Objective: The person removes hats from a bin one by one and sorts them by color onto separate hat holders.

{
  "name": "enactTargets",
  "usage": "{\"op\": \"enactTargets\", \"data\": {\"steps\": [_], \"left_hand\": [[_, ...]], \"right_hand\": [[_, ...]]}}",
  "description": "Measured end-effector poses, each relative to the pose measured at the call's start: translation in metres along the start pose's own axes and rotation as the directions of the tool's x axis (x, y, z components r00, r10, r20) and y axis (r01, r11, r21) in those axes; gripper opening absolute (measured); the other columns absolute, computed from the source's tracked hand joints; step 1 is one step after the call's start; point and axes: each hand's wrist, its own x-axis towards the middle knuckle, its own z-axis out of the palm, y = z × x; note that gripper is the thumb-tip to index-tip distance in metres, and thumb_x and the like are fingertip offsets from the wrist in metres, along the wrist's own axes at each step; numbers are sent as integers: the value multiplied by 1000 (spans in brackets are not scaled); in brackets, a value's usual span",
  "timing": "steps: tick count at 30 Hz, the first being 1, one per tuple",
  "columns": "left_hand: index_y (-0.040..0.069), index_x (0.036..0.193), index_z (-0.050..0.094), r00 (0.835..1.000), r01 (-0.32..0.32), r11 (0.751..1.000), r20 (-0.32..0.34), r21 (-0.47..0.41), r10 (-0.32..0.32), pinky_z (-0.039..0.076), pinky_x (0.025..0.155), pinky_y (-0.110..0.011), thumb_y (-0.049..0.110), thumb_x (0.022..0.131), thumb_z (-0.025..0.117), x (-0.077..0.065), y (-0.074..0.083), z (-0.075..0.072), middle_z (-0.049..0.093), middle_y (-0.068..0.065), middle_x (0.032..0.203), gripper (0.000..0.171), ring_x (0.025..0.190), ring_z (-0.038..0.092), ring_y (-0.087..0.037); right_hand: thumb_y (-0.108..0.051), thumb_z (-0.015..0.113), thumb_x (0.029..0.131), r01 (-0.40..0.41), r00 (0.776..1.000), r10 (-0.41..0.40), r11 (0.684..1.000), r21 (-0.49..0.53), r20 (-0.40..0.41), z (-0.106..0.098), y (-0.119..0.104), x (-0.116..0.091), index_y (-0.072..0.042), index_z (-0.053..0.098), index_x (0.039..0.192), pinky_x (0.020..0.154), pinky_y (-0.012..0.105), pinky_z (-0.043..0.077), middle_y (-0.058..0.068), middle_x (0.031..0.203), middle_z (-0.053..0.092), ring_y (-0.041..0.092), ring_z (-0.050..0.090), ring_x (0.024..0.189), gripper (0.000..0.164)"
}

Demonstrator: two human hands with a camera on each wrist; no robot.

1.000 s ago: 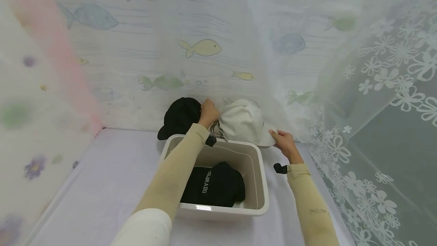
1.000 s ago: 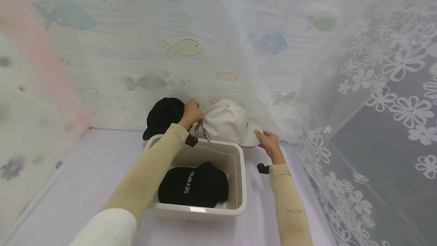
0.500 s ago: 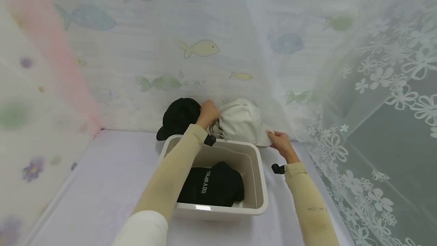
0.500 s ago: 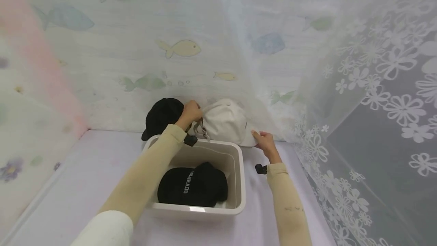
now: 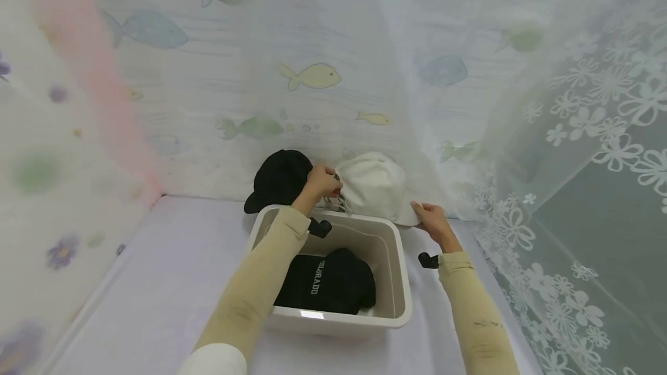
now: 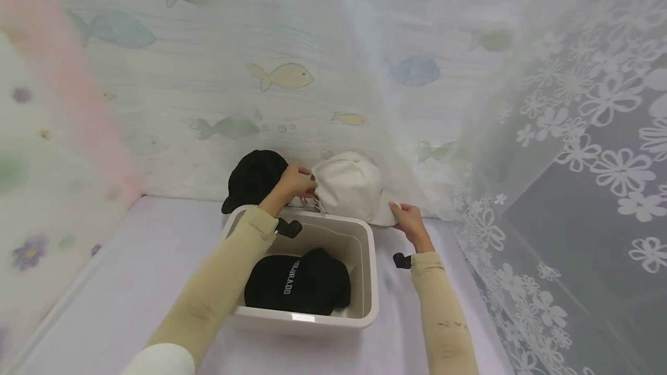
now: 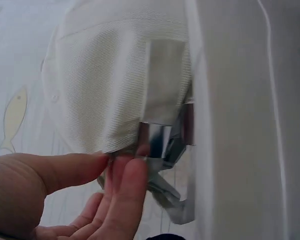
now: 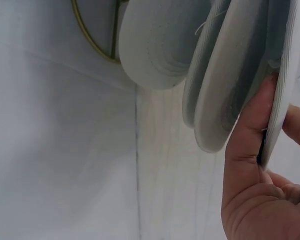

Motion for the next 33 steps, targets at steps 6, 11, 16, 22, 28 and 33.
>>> {"op": "enactTargets", "data": {"steps": [6,11,16,22,28,33], "left_hand": [[-12,103,71,992,-70,997,-105,22,72,63,70,-27,3,95,67,-5,-4,3,70,-24,106,18,82,74,-30],[-10,83,73,997,-8,1000,-79,3,8,63,81,-39,9,101,57,-7,2,-1,67,-11,74,30,59,65,-15],[-8,86,62,997,67,986,50,-150,-60,62,83,-39,9,104,49,0,2,-4,57,-7,70,28,56,58,-12],[-13,123,59,991,102,955,108,-277,-74,59,92,-35,12,106,53,7,-2,-1,61,-13,96,31,77,62,-16],[-9,143,50,995,89,927,73,-365,-67,55,102,-37,10,102,61,9,-6,4,58,-23,134,47,104,64,-25],[-7,124,61,996,84,956,1,-281,-88,58,87,-33,6,99,65,8,-13,6,61,-22,125,28,88,61,-20]], "right_hand": [[-33,50,108,-5,1000,5,1000,-2,-2,0,0,-1,19,44,141,76,18,57,21,120,59,3,63,84,62],[-32,48,109,6,1000,-6,1000,-15,1,0,-3,-1,20,43,142,77,18,57,26,126,57,5,63,87,62],[-32,48,109,0,1000,0,1000,-8,5,1,-3,-2,21,42,141,76,18,57,25,125,57,5,63,87,63],[-31,50,108,-16,1000,16,1000,5,-12,3,-1,-3,20,44,140,75,16,57,19,119,58,3,62,83,60],[-32,50,108,-4,1000,4,1000,9,-14,2,-2,-4,20,44,140,74,17,57,18,118,59,4,62,85,61],[-31,50,108,-24,999,24,1000,4,-24,4,-3,-4,20,40,143,76,18,57,25,128,56,6,62,88,63]]}}
